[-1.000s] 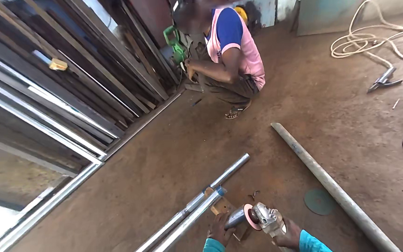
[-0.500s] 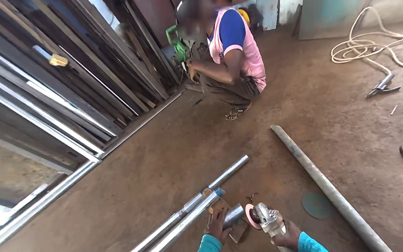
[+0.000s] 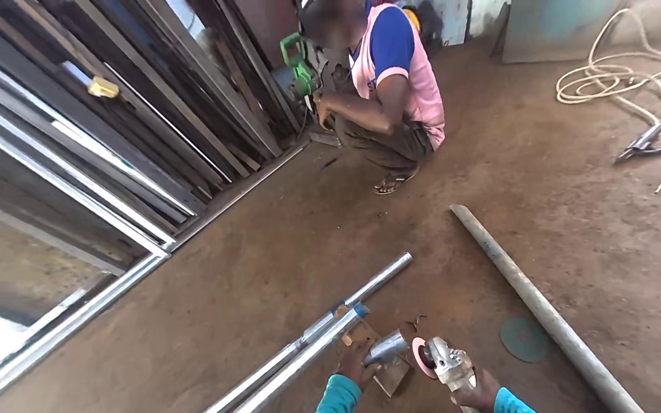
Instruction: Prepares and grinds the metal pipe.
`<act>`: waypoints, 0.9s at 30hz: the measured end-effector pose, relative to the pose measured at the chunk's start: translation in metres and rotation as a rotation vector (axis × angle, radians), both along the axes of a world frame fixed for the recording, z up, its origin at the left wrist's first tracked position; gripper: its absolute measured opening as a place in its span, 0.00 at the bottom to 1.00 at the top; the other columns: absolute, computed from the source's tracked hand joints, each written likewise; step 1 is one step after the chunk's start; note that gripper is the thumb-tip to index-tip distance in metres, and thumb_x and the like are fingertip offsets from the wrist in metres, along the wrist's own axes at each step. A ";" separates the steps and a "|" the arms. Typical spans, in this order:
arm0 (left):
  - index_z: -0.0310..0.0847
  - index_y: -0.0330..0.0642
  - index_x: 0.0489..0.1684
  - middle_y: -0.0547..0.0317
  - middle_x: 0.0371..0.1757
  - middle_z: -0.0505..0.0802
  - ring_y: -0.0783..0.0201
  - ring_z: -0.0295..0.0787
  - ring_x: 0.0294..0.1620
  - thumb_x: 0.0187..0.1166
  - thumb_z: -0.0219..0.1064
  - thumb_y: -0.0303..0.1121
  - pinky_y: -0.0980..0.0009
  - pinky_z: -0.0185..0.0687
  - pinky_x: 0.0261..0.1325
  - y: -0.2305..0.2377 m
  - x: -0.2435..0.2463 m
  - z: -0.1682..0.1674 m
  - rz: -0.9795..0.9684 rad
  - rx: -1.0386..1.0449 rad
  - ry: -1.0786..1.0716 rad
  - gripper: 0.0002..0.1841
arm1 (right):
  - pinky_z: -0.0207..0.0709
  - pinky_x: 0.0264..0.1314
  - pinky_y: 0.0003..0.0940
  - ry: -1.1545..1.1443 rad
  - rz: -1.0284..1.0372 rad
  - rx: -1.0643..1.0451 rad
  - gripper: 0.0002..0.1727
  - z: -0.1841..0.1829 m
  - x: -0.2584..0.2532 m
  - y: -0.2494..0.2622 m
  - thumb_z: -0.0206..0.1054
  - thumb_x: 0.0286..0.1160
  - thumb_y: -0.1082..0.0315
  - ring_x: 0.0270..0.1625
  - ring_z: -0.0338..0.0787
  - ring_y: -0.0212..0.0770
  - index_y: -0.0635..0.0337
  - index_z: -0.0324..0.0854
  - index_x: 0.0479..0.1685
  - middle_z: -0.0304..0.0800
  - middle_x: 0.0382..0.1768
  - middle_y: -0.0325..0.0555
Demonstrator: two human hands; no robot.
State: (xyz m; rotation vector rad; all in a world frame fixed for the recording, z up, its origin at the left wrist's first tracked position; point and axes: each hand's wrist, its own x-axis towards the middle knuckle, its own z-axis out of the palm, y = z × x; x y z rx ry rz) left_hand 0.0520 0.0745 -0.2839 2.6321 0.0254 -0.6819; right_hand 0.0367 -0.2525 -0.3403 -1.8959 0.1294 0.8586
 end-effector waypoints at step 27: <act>0.73 0.43 0.84 0.40 0.81 0.80 0.46 0.75 0.83 0.78 0.74 0.42 0.52 0.65 0.87 0.005 0.000 0.012 -0.006 -0.063 0.023 0.34 | 0.83 0.67 0.50 -0.008 -0.004 0.087 0.48 0.012 0.002 0.008 0.90 0.39 0.55 0.57 0.92 0.49 0.69 0.77 0.69 0.91 0.55 0.59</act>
